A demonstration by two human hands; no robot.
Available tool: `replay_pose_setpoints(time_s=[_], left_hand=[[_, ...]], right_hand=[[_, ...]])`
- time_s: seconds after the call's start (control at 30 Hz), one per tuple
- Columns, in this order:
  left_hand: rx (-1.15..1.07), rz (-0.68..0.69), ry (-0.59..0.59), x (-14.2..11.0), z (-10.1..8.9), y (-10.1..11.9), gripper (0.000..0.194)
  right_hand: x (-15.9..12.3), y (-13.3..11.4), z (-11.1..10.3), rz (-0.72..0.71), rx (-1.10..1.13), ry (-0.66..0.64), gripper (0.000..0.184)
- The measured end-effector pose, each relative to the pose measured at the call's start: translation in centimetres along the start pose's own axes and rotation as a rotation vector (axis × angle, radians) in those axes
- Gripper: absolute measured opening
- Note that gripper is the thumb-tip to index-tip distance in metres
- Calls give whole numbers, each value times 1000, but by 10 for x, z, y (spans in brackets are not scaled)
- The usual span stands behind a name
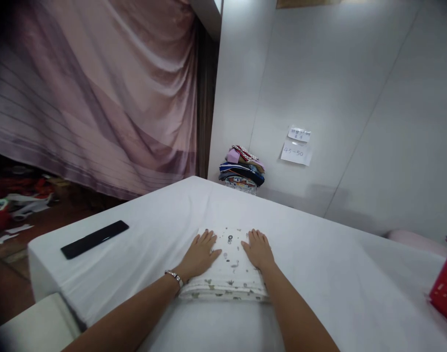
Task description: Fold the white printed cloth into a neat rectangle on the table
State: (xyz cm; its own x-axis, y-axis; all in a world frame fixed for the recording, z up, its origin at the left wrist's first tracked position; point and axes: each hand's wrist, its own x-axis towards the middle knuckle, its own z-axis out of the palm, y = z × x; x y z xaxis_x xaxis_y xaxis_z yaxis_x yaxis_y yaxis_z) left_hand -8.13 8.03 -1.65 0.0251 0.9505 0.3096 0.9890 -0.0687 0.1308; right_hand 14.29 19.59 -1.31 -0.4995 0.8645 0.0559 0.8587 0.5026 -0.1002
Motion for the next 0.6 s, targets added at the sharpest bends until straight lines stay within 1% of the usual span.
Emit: replay_pose_setpoints(time_s=[0.07,0.17,0.23,0.33,0.4,0.47,0.6], left_hand=[[-6,1,3,1,3,-2,57],[-29,7,23,4,7,-4,53],[-50,-20,36,6,7,-5,51],[-80,-150,74,9,6,-7,52],[-101,-257,113,11,3,-10,54],[-126,-352,131,13,-1,-14,56],[-191,-465,73,14,-9,-26,60]], right_hand=[[3,0,-3,16,21,-35,64],[1,1,-14,22,83,-73,62],[-7,7,-20,70,173,-52,63],[-25,21,-21,230,314,10,64],[-38,33,-18,327,360,27,64],[-49,42,-13,392,386,32,67],[-64,48,-8,477,451,39,81]])
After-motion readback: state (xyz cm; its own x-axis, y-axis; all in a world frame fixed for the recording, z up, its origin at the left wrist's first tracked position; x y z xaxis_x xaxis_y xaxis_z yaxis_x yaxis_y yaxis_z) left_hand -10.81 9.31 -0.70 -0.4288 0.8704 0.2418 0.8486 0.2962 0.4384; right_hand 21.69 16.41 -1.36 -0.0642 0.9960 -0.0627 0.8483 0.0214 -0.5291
